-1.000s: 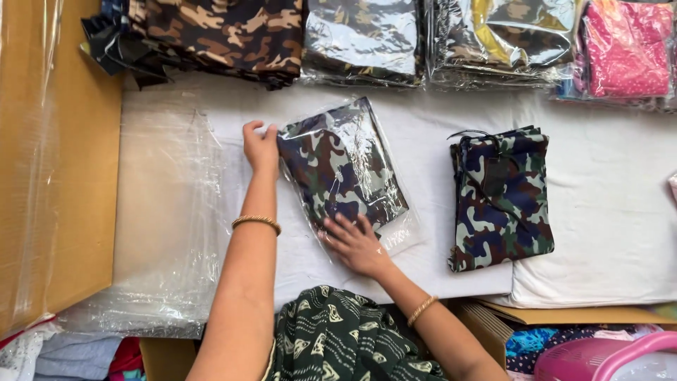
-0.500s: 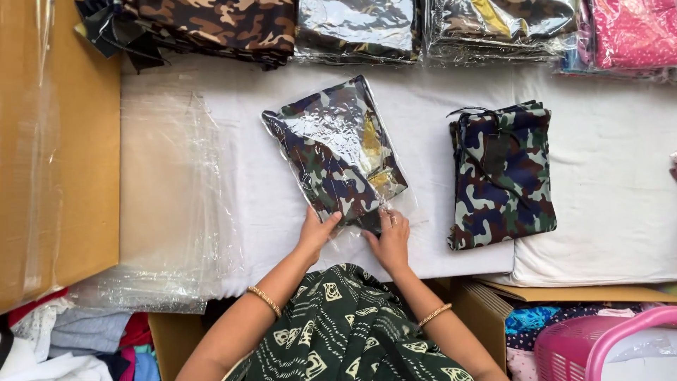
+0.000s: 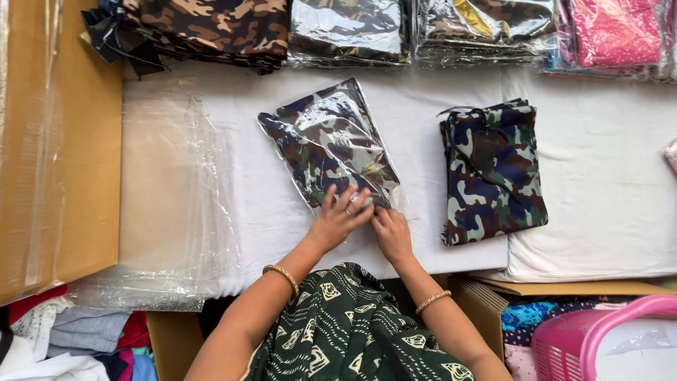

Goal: The person folds camouflage-patterned shorts and places them into clear plastic bags. They seal the bags and stack them on a table alongside other packaged items.

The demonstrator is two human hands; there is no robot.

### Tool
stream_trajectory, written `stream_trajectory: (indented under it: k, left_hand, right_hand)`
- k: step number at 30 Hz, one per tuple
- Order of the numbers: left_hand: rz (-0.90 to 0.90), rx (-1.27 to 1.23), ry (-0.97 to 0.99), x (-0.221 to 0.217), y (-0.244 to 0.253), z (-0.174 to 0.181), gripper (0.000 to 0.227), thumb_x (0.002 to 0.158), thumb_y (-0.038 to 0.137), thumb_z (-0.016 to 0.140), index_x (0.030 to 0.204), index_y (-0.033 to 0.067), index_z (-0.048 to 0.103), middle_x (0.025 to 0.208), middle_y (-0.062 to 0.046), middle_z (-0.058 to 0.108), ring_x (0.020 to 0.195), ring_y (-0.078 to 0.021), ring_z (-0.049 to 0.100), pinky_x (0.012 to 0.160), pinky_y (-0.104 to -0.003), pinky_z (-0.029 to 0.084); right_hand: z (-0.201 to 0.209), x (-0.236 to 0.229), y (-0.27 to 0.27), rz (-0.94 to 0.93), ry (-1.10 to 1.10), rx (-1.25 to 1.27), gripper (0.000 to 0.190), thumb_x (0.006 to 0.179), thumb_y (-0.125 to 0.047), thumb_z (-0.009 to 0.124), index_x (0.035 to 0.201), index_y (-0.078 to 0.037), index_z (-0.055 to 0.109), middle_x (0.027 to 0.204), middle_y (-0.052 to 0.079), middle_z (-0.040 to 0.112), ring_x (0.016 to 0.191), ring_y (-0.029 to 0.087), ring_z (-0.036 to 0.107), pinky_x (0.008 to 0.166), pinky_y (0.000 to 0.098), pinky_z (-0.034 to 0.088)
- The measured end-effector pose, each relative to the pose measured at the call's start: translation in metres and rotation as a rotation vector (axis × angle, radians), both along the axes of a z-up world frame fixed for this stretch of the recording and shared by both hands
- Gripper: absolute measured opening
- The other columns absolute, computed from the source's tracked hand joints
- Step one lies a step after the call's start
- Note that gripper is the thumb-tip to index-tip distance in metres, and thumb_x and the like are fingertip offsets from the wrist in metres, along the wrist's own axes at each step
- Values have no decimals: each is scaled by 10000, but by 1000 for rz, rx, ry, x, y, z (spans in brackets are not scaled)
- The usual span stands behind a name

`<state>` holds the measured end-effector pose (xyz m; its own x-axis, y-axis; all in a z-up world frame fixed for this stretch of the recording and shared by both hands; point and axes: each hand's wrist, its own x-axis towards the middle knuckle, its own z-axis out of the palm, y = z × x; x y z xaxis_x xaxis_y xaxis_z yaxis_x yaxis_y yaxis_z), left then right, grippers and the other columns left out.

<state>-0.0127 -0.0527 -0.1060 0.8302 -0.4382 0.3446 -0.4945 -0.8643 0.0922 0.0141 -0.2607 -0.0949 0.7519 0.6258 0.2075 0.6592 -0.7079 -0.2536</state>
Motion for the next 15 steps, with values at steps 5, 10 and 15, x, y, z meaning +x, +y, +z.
stream_trajectory:
  k: [5,10,15]
  left_hand:
    - [64,-190,141,5,-3,39,601,977,95,542,1557,225,447,1654,-97,366,1542,-288,291,1262,-575,151]
    - [17,-278,212,-19,2,27,608,993,64,480,1593,141,420,1631,-98,418,1529,-253,361,1278,-498,197]
    - [46,-119,262,-29,3,24,637,961,119,471,1592,104,380,1665,-85,348,1546,-231,293,1263,-480,164]
  right_hand:
    - [-23,6,15,-202,139,128,252,875,-37,642,1125,-53,675,1059,119,645,967,327,633,832,426,526]
    - [-12,-1,29,-220,161,310,180,902,-11,657,1081,-18,643,1085,163,635,1001,382,623,851,450,525]
    - [19,-11,35,-336,62,187,372,820,-63,705,1180,13,646,1175,281,623,1046,479,592,933,538,457]
